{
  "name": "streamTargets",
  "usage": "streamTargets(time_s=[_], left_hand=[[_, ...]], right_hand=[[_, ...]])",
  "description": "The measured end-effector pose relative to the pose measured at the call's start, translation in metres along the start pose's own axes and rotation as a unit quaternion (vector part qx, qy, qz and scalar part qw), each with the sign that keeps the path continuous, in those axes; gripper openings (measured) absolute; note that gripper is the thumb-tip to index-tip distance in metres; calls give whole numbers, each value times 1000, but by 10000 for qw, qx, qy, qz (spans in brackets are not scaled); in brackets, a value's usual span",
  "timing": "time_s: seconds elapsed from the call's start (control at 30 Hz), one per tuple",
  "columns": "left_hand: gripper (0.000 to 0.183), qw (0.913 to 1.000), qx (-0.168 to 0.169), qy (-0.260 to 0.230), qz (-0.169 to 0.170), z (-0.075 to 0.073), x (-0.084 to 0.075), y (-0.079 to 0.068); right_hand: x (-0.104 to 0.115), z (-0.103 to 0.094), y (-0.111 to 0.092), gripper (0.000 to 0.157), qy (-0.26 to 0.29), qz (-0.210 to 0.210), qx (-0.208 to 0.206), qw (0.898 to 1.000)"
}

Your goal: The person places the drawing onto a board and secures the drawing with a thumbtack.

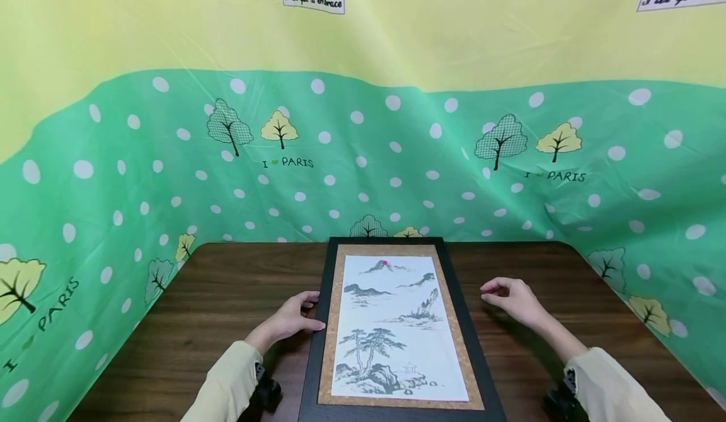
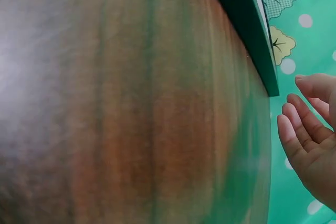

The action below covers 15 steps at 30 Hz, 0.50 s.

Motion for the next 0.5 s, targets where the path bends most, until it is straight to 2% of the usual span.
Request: streamTargets(time_s=[0.17, 0.3, 0.4, 0.5], left_hand=[[65, 9999, -16, -13, 112, 0, -2, 0], [65, 9999, -30, 104, 117, 0, -3, -2], [62, 9990, -77, 383, 227, -3, -7, -3], [61, 9950, -245, 846, 472, -11, -13, -4]], right_hand=[[-6, 1, -4, 19, 125, 146, -13, 9998], [-5, 1, -3, 20, 106, 36, -104, 9999], [-4, 0, -2, 27, -69, -112, -188, 9997], [-2, -1, -2, 40, -478, -203, -209, 9984]])
Point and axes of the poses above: each hand's wrist, its own y-axis towards the middle knuckle, its own z-axis out of the palm, x = y × z, the point moved 9 cm from there along y, towards the middle knuckle, and after that the axes turned 5 degrees about -x, right-handed, at the moved point
